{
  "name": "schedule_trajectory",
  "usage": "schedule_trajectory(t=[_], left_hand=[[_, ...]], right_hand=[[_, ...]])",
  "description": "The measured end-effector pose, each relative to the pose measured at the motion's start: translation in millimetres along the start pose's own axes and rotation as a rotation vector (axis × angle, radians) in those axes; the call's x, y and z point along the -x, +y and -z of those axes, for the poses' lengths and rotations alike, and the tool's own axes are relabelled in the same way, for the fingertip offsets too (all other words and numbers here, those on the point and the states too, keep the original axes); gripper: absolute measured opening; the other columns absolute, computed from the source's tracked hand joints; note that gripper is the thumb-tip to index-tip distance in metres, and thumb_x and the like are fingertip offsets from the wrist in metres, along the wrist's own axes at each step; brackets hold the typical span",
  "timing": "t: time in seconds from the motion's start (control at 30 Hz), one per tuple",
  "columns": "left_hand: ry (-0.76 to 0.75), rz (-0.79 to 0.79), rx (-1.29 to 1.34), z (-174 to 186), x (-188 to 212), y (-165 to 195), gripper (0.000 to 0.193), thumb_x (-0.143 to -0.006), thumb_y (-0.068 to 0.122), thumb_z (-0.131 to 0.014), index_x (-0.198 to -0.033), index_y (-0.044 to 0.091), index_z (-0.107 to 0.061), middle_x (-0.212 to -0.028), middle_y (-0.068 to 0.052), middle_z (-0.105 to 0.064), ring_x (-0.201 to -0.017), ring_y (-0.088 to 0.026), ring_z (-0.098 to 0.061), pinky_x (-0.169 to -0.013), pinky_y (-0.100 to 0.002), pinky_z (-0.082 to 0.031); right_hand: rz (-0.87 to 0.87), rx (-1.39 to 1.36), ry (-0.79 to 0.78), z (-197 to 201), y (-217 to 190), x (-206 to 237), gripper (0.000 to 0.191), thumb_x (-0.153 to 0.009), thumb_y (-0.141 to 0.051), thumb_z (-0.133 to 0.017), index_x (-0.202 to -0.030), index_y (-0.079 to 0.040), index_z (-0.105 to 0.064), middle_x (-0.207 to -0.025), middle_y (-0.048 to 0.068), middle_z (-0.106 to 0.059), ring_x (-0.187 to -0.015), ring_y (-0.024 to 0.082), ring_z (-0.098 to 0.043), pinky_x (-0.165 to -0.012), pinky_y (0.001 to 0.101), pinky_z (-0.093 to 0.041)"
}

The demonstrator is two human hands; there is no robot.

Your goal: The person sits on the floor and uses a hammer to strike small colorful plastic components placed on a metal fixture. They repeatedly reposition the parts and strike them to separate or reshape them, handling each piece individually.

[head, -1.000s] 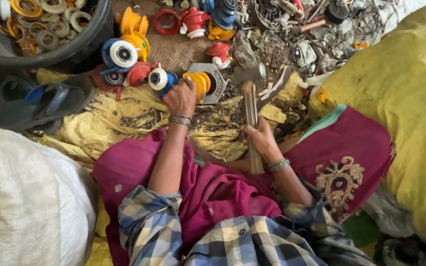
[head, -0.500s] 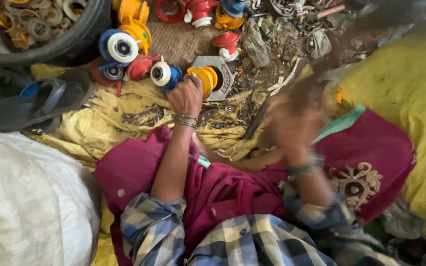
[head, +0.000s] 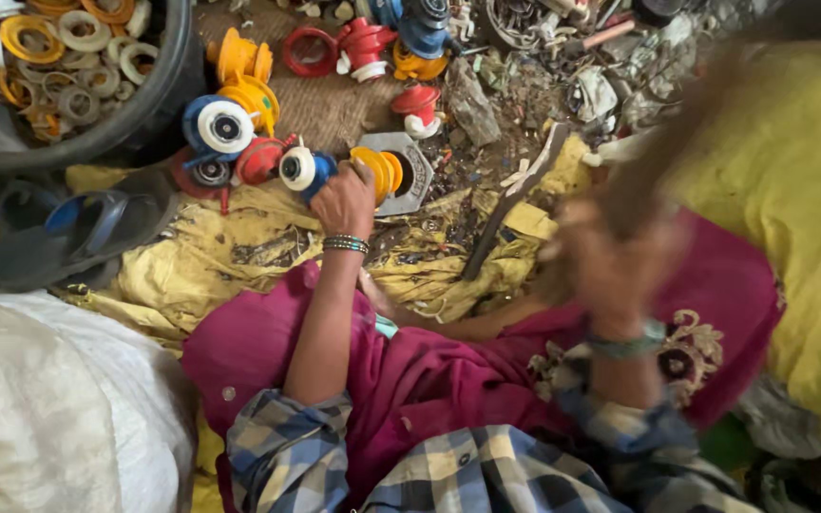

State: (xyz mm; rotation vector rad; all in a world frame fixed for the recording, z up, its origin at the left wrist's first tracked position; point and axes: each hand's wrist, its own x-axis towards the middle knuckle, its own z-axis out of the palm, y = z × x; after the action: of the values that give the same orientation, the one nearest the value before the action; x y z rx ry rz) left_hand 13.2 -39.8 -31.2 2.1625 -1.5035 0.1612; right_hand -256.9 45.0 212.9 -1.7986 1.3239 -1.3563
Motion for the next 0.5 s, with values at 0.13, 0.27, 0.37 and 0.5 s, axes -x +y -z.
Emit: schedule_trajectory(t=[0.13, 0.27, 0.37, 0.5], left_hand=[[-0.056, 0.004, -0.001, 0, 0, -1, 0.039, -0.102, 0.039, -0.053, -0.075, 0.014, -0.067, -0.057, -0.013, -0.067, -0.049, -0.032, -0.068, -0.047, -0.047, -0.055], [-0.094, 0.008, -0.012, -4, 5, -3, 0.038, -0.102, 0.04, -0.054, -0.076, 0.014, -0.067, -0.058, -0.014, -0.068, -0.05, -0.032, -0.069, -0.047, -0.047, -0.055], [-0.117, 0.004, 0.022, -5, 0, 2, 0.039, -0.104, 0.038, -0.053, -0.077, 0.013, -0.067, -0.06, -0.015, -0.068, -0.052, -0.033, -0.069, -0.05, -0.047, -0.055], [-0.084, -0.043, 0.018, -2, -16, 5, 0.042, -0.1, 0.043, -0.054, -0.076, 0.011, -0.068, -0.059, -0.016, -0.068, -0.052, -0.035, -0.069, -0.048, -0.049, -0.054]], right_hand=[[0.336, -0.204, 0.159, 41, -31, -32, 0.044, -0.093, -0.001, -0.063, -0.134, 0.002, -0.047, -0.089, 0.012, -0.067, -0.063, 0.017, -0.068, -0.054, 0.0322, -0.057], [0.145, -0.149, 0.182, -5, -10, -18, 0.044, -0.093, -0.006, -0.065, -0.132, 0.002, -0.046, -0.086, 0.011, -0.066, -0.062, 0.017, -0.066, -0.053, 0.0331, -0.056], [-0.52, 0.206, -0.379, -94, 49, 32, 0.044, -0.094, -0.009, -0.066, -0.132, 0.003, -0.046, -0.084, 0.01, -0.066, -0.062, 0.017, -0.065, -0.052, 0.0338, -0.055], [-0.698, 0.054, -0.4, -107, 123, 66, 0.047, -0.092, -0.011, -0.066, -0.132, 0.001, -0.044, -0.084, 0.008, -0.065, -0.061, 0.016, -0.064, -0.051, 0.0339, -0.055]])
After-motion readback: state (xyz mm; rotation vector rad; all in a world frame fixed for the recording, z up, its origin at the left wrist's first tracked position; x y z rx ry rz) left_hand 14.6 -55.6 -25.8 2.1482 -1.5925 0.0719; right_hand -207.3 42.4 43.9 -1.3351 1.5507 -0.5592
